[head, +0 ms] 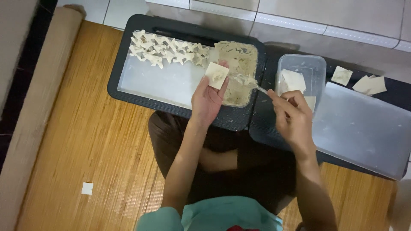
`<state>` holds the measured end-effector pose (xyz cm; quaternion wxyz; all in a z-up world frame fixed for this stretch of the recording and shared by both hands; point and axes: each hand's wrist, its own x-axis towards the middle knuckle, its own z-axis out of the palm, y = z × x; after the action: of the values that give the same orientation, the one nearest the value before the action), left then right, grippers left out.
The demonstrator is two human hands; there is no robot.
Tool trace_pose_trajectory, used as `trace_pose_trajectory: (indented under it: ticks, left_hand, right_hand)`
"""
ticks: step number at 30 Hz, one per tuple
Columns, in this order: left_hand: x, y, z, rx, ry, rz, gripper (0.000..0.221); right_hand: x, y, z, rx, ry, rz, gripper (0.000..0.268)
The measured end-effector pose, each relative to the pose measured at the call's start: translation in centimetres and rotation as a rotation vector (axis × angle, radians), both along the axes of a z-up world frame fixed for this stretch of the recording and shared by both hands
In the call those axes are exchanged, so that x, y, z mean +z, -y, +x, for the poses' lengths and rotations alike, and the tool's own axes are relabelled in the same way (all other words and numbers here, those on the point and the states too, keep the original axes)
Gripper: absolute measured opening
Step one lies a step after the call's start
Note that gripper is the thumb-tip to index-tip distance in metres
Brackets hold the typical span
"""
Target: Folding small squares of dough with filling into a decorative star shape.
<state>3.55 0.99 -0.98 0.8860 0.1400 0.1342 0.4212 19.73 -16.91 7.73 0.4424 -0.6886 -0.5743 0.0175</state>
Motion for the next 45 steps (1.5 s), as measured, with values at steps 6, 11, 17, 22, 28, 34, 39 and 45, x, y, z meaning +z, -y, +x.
trace_pose_trajectory:
  ticks: [6, 11, 17, 22, 28, 34, 39, 45]
  left_hand:
    - [-0.6, -0.2, 0.1, 0.015, -0.027, 0.047, 0.048]
    - [0.2, -0.1, 0.0, 0.029, -0.039, 0.035, 0.049]
    - [1.2, 0.5, -0.2, 0.074, -0.017, 0.103, 0.052]
    - [1.7, 1.3, -0.2, 0.115, 0.017, 0.156, 0.058]
    - [-2.7, 1.1, -0.8, 0.098, -0.025, 0.151, 0.029]
    - [1.6, 3.1, -1.8, 0.102, -0.184, 0.252, 0.049]
    - [4.9, 4.6, -2.4, 0.128, -0.201, 0.202, 0.056]
    - [9.7, 7.3, -3.4, 0.212, -0.181, 0.189, 0.056]
  right_hand:
    - [-0.7, -1.3, -2.8, 0.043, -0.042, 0.093, 0.024]
    - [-1.1, -1.3, -3.4, 0.029, -0.013, 0.097, 0.026]
    - [-1.1, -0.4, -4.3, 0.015, -0.038, 0.126, 0.026]
    - [-0.5, -0.2, -4.2, 0.022, -0.028, 0.073, 0.025]
    - [0.4, 0.9, -2.6, -0.069, -0.006, 0.063, 0.022]
    - [1.7, 1.8, -2.5, -0.036, -0.025, 0.042, 0.024]
    - [1.0, 2.9, -1.9, -0.037, -0.143, 0.122, 0.024]
    - [0.3, 4.0, -4.4, 0.031, -0.171, 0.157, 0.029]
